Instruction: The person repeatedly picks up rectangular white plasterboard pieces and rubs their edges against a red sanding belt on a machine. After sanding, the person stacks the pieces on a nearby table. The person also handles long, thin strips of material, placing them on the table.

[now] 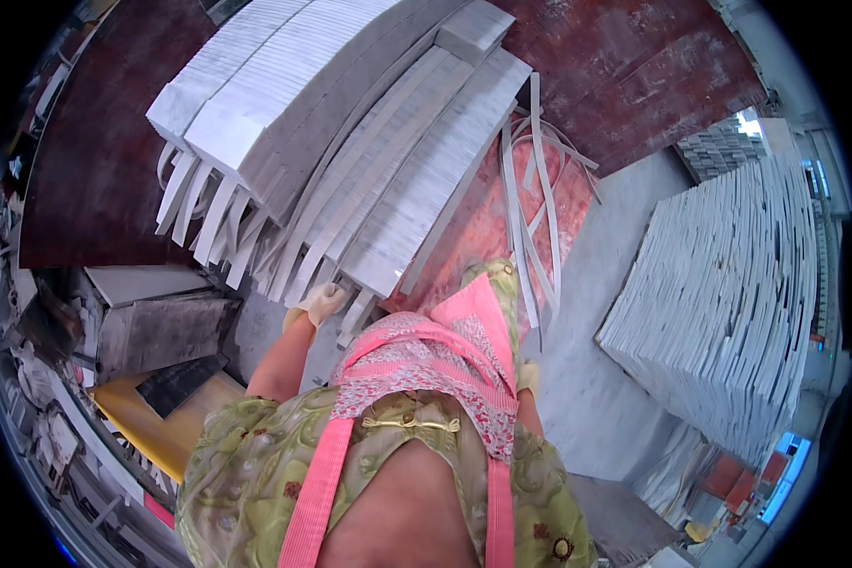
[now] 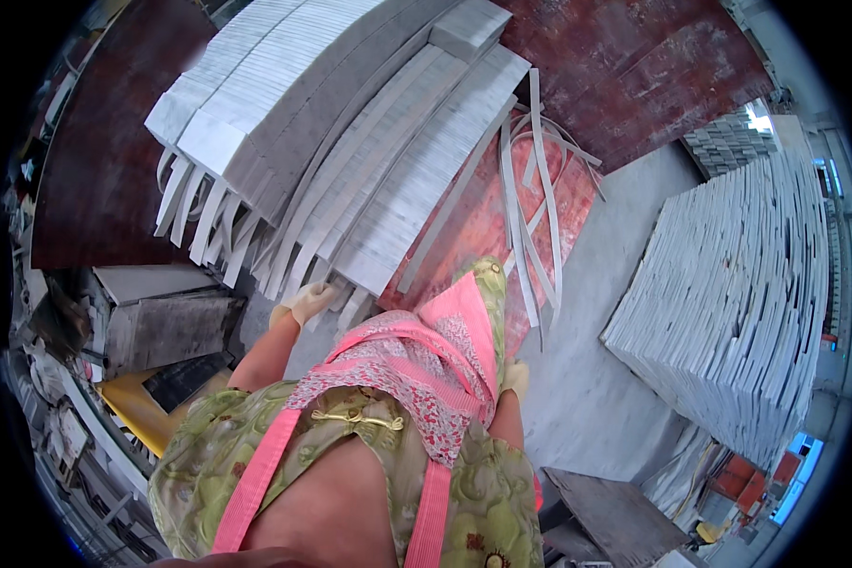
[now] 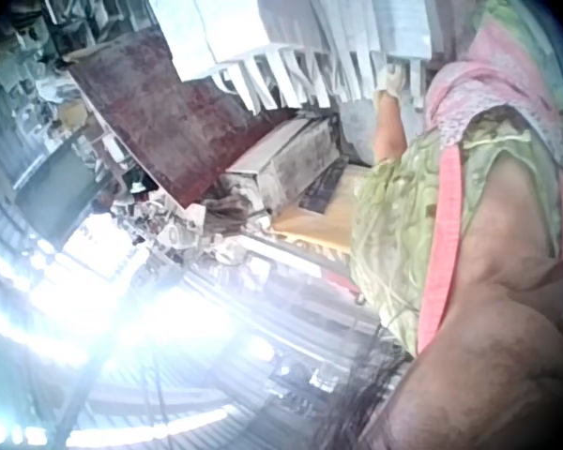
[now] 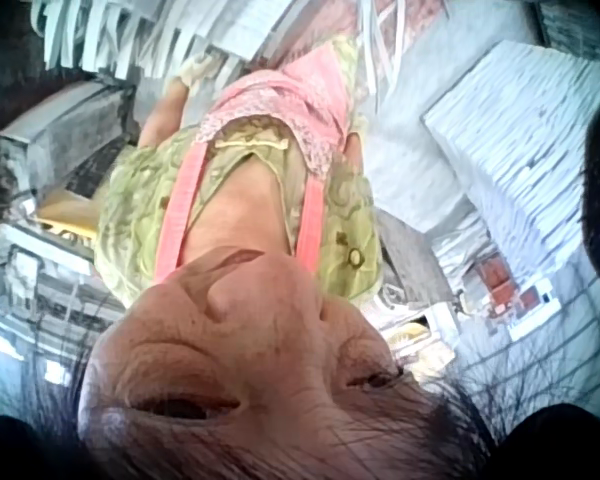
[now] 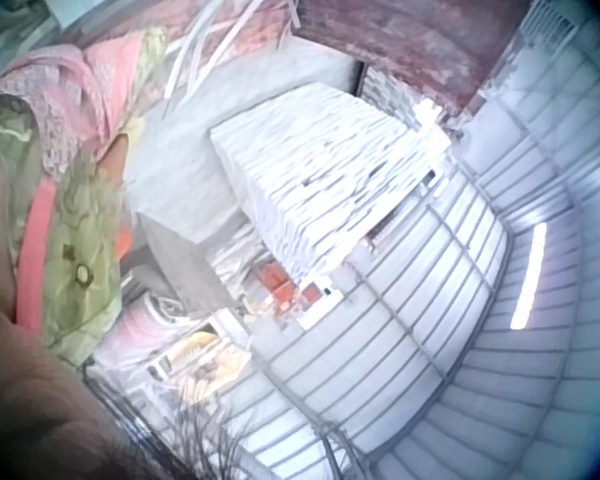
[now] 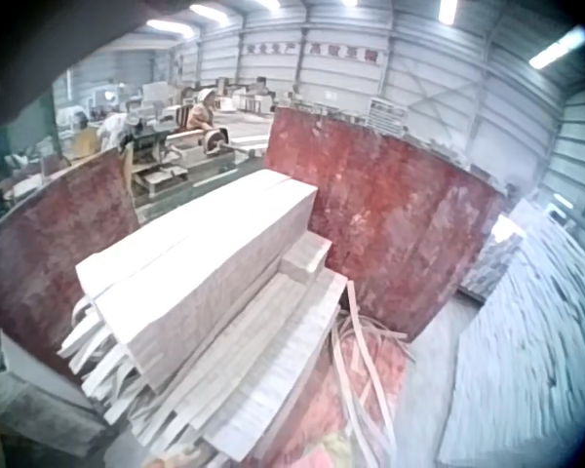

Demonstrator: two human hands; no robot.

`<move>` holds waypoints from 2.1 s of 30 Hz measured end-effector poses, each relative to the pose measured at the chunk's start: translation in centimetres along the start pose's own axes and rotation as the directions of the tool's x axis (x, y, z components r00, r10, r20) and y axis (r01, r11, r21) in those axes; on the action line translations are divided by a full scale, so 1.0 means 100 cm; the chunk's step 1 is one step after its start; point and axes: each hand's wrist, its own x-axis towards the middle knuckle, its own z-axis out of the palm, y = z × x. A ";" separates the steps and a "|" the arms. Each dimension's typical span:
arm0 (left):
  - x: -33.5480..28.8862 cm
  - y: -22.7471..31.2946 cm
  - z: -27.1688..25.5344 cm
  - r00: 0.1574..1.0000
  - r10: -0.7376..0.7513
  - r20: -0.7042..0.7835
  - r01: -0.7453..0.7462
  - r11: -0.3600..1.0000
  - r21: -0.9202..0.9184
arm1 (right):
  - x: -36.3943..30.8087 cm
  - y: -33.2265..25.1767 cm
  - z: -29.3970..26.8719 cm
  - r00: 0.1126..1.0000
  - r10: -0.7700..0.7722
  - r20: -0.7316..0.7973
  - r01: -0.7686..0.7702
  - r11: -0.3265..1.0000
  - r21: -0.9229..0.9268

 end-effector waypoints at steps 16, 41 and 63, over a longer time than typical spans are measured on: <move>0.020 -0.008 0.008 0.990 0.025 0.138 -0.040 0.994 0.106 | -0.001 0.063 0.028 0.998 0.066 0.010 -0.066 0.997 0.026; -0.024 -0.001 0.038 0.965 -0.173 0.198 0.165 0.985 0.055 | 0.045 -0.060 0.003 0.957 0.217 0.192 -0.270 0.909 0.317; 0.334 0.198 0.161 0.736 0.663 -0.138 -0.272 0.475 0.837 | 0.285 -0.029 0.096 0.975 -0.221 0.030 0.200 0.925 0.322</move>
